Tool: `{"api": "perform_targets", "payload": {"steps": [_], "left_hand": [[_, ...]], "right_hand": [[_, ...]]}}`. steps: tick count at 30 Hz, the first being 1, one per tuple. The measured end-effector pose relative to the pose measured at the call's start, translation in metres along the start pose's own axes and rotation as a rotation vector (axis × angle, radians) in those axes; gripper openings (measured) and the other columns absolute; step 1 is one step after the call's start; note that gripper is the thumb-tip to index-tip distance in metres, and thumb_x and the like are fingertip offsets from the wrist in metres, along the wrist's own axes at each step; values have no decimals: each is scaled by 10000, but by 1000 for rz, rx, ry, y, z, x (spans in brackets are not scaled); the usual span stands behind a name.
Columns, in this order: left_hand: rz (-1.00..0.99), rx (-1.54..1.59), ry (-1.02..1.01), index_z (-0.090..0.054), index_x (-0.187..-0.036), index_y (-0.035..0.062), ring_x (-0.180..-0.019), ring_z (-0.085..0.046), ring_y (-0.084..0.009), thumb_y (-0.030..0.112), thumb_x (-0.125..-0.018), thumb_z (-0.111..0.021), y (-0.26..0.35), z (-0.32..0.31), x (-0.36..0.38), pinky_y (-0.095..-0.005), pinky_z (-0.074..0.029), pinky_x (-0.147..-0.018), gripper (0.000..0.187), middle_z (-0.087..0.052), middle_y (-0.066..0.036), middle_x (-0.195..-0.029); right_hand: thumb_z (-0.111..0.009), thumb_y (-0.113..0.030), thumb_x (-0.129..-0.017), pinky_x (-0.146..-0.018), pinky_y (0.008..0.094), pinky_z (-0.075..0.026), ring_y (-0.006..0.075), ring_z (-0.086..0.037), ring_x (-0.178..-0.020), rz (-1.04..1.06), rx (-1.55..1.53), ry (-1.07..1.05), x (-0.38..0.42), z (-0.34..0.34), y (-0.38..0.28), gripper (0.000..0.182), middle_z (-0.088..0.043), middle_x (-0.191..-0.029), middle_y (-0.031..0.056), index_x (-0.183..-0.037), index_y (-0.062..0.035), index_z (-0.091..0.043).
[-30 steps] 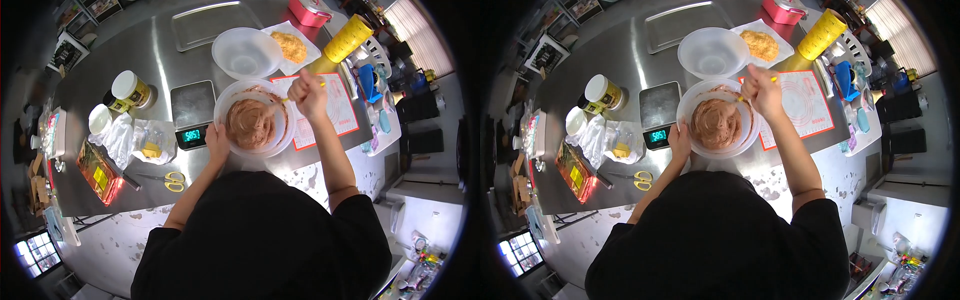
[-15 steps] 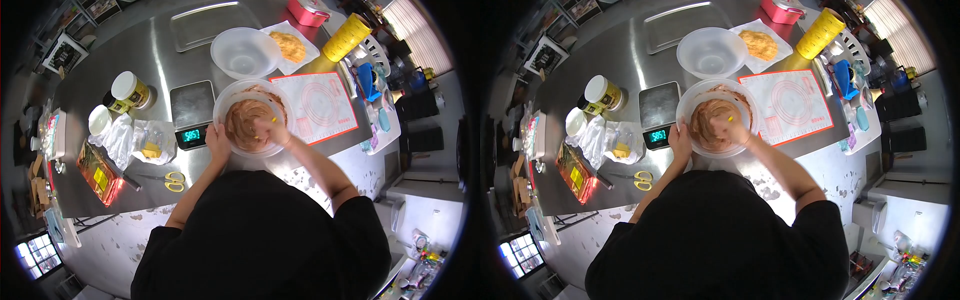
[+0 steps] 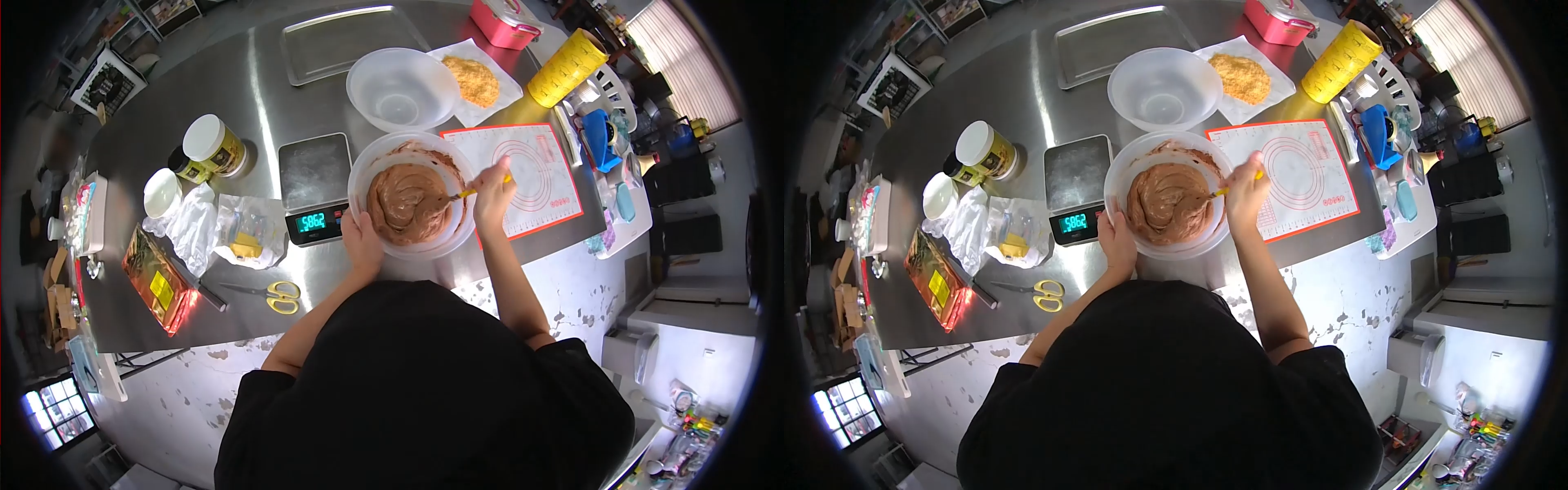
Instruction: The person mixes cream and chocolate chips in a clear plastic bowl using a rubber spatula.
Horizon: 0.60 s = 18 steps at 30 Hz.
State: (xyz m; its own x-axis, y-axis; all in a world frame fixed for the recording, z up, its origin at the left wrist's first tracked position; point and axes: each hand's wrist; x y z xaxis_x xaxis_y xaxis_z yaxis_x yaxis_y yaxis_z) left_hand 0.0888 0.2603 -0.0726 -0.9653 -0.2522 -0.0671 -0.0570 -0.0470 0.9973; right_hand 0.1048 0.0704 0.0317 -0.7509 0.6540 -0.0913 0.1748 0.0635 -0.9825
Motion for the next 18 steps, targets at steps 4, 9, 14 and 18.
{"api": "perform_targets", "payload": {"steps": [4,9,14,18], "left_hand": [[45,-38,-42,-490,-1019,-31,-865,-487,-251,117,-840,-418,-2,3,4,-343,-371,-788,243,-497,-150,-921],[69,-142,-61,-508,-973,-24,-820,-508,-259,120,-813,-457,9,5,4,-354,-386,-763,222,-522,-148,-867],[-16,-170,-122,-520,-931,-29,-804,-533,-298,119,-793,-466,9,9,-5,-363,-404,-727,209,-545,-179,-856],[-9,-209,-215,-518,-928,-30,-808,-537,-323,119,-791,-458,7,14,-13,-367,-408,-714,211,-542,-205,-858]], "right_hand": [[-319,-386,-917,-398,251,-315,81,-346,-429,56,72,284,-17,9,19,476,-343,-439,-9,-579,-54,-366],[-368,-378,-901,-405,251,-272,86,-330,-438,333,215,396,-58,-20,34,482,-370,-456,-4,-549,-50,-389],[-411,-381,-889,-374,234,-263,82,-344,-410,348,51,222,-76,-76,33,467,-371,-460,-7,-537,-75,-373],[-453,-324,-877,-345,241,-213,96,-307,-366,169,-177,-185,-75,-115,39,438,-332,-448,-6,-520,-97,-339]]}}
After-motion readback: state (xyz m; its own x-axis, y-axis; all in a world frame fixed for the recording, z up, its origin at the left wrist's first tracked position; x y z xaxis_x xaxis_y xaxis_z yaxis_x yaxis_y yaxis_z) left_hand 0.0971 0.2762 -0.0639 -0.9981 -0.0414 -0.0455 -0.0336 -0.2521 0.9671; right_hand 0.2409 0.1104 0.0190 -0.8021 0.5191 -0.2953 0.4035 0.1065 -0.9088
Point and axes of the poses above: each hand's wrist, its own x-axis away from the middle knuckle, its own z-axis out of the back of the hand, y = z × x
